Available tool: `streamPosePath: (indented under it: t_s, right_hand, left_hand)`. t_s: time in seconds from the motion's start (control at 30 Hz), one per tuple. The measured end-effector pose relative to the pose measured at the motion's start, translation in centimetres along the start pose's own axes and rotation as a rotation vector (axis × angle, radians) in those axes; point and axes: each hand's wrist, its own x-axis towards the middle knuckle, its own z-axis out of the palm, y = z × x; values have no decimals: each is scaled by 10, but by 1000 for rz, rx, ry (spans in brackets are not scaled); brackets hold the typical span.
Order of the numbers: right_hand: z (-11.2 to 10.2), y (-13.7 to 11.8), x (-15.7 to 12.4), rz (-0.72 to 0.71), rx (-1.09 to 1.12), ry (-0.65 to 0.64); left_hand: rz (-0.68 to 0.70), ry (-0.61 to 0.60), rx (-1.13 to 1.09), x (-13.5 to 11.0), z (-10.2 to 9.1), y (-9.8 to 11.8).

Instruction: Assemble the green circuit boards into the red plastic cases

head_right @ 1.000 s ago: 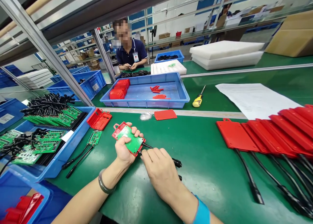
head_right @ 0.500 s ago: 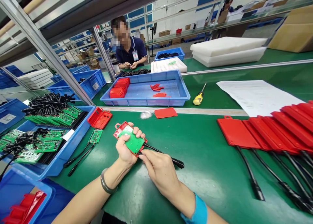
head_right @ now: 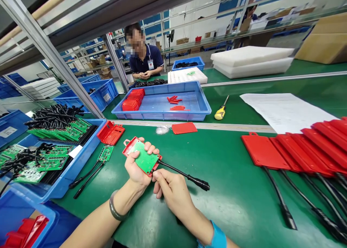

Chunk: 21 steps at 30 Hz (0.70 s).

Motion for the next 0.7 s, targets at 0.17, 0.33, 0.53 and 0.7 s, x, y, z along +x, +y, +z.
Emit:
streamPosePath:
  t_s: [0.17, 0.33, 0.53, 0.7]
  right_hand:
    - [3, -2, 0, 194, 209, -58]
    - [4, -2, 0, 284, 279, -62]
    - [-2, -1, -8, 108, -104, -76]
    - [-23, -8, -13, -607, -741, 223]
  left_hand:
    - [15, -35, 58, -3, 1, 1]
    - [10, -96, 227, -8, 2, -1]
    - [-101, -93, 174, -2, -4, 0]
    - [-100, -28, 56, 6, -9, 5]
